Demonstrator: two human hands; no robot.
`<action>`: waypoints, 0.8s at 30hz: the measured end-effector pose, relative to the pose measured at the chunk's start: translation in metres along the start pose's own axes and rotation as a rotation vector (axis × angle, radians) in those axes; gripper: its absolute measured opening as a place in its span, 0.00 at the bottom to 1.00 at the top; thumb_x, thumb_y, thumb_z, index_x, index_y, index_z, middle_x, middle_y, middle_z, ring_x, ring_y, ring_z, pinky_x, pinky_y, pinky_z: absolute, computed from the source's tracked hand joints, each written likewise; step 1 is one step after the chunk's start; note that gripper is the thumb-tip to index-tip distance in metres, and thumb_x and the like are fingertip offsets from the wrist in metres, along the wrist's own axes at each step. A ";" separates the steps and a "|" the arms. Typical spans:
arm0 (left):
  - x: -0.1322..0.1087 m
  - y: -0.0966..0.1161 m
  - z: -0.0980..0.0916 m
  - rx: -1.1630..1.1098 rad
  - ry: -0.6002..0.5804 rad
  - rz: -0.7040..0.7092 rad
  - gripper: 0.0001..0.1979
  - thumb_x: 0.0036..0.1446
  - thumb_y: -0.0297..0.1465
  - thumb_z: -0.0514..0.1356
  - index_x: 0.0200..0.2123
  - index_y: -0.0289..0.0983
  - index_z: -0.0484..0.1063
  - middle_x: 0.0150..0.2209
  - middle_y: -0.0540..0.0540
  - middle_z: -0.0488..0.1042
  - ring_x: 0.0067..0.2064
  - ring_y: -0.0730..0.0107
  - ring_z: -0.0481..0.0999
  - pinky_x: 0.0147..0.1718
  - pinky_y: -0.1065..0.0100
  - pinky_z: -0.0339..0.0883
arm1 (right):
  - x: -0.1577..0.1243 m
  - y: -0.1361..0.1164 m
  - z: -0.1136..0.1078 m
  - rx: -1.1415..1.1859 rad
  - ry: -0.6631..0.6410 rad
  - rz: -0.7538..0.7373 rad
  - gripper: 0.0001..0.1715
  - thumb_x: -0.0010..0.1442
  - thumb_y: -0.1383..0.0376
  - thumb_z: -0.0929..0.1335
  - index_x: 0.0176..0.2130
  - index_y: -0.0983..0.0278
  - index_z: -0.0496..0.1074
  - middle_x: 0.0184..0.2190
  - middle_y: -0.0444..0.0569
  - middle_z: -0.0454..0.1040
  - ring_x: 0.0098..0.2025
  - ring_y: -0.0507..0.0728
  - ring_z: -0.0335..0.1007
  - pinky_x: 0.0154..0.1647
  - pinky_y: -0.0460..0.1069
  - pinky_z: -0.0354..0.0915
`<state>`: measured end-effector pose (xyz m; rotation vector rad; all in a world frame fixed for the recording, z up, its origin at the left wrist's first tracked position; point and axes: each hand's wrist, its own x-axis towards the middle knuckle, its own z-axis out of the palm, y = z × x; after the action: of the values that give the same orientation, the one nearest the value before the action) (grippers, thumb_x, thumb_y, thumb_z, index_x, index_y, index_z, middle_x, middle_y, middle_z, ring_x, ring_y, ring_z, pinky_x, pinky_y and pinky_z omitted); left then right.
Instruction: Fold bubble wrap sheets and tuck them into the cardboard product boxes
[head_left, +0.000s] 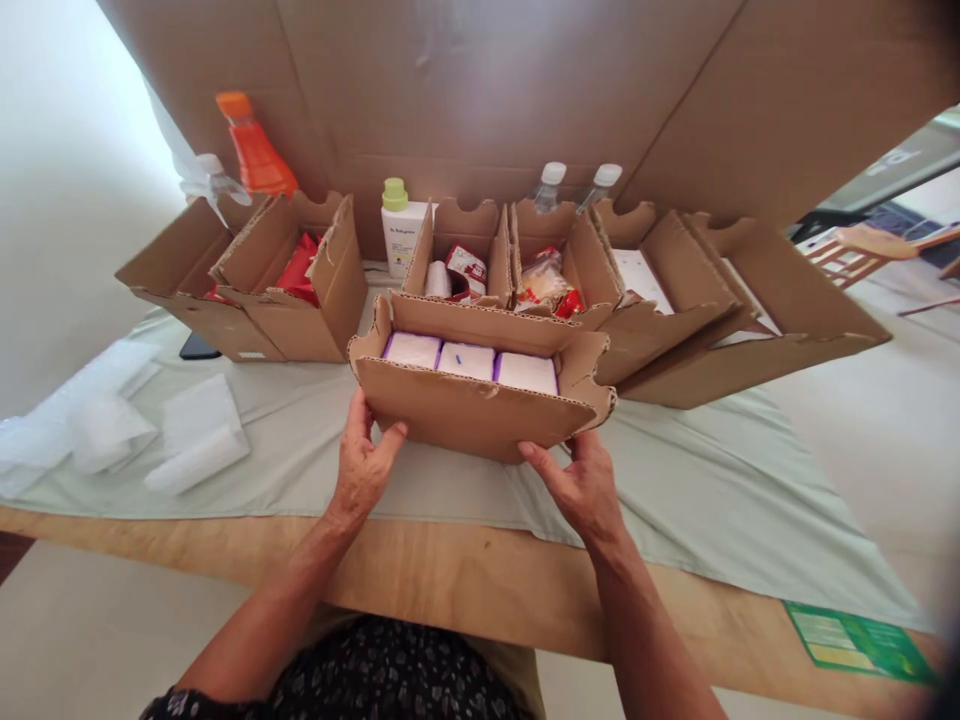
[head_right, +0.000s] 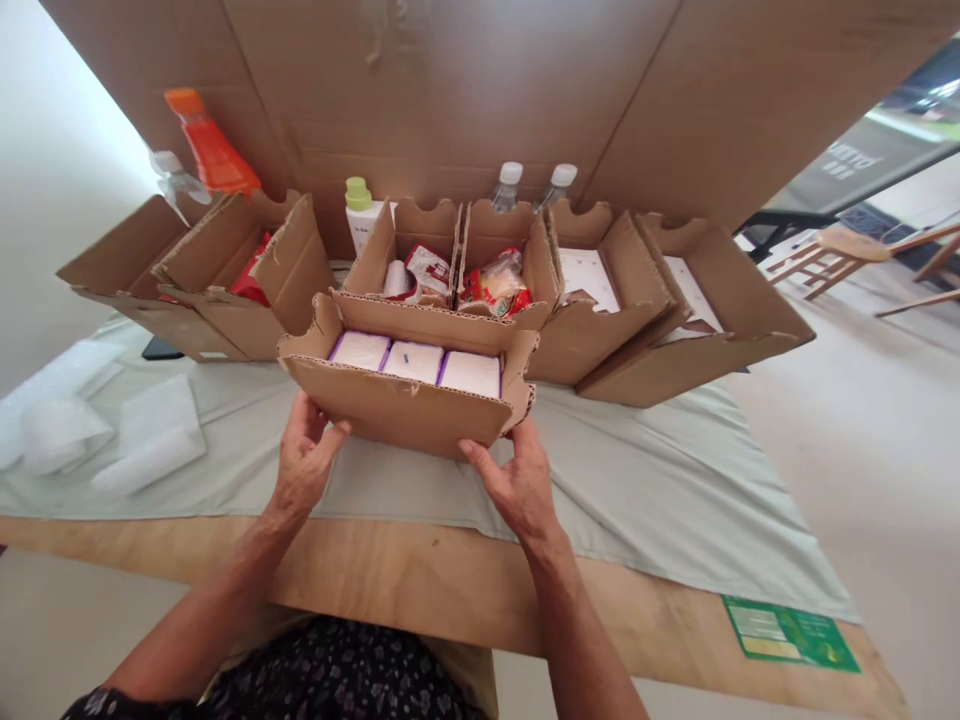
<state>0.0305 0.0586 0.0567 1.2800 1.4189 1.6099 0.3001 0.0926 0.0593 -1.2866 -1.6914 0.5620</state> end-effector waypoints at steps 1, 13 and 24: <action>0.000 0.000 0.001 -0.001 0.000 0.003 0.25 0.62 0.34 0.63 0.62 0.42 0.66 0.59 0.41 0.73 0.61 0.58 0.74 0.62 0.57 0.68 | 0.000 0.001 0.000 0.007 0.014 -0.002 0.28 0.60 0.45 0.73 0.49 0.62 0.72 0.42 0.53 0.79 0.41 0.61 0.76 0.45 0.58 0.74; -0.010 -0.003 0.005 0.171 -0.059 -0.027 0.37 0.60 0.28 0.61 0.71 0.40 0.55 0.66 0.36 0.70 0.66 0.51 0.71 0.61 0.51 0.71 | -0.010 0.028 0.005 -0.021 0.010 0.136 0.24 0.59 0.45 0.72 0.42 0.61 0.70 0.35 0.51 0.76 0.36 0.61 0.74 0.38 0.57 0.71; -0.038 0.003 -0.194 1.101 0.335 0.070 0.24 0.59 0.33 0.61 0.58 0.34 0.72 0.65 0.31 0.69 0.71 0.41 0.62 0.70 0.41 0.55 | 0.005 0.046 0.008 -0.372 -0.218 0.246 0.30 0.45 0.37 0.68 0.32 0.57 0.64 0.31 0.57 0.72 0.40 0.72 0.72 0.39 0.63 0.66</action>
<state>-0.1379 -0.0443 0.0602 1.6487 2.6881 1.0672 0.3169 0.1149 0.0213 -1.7708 -1.8909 0.5636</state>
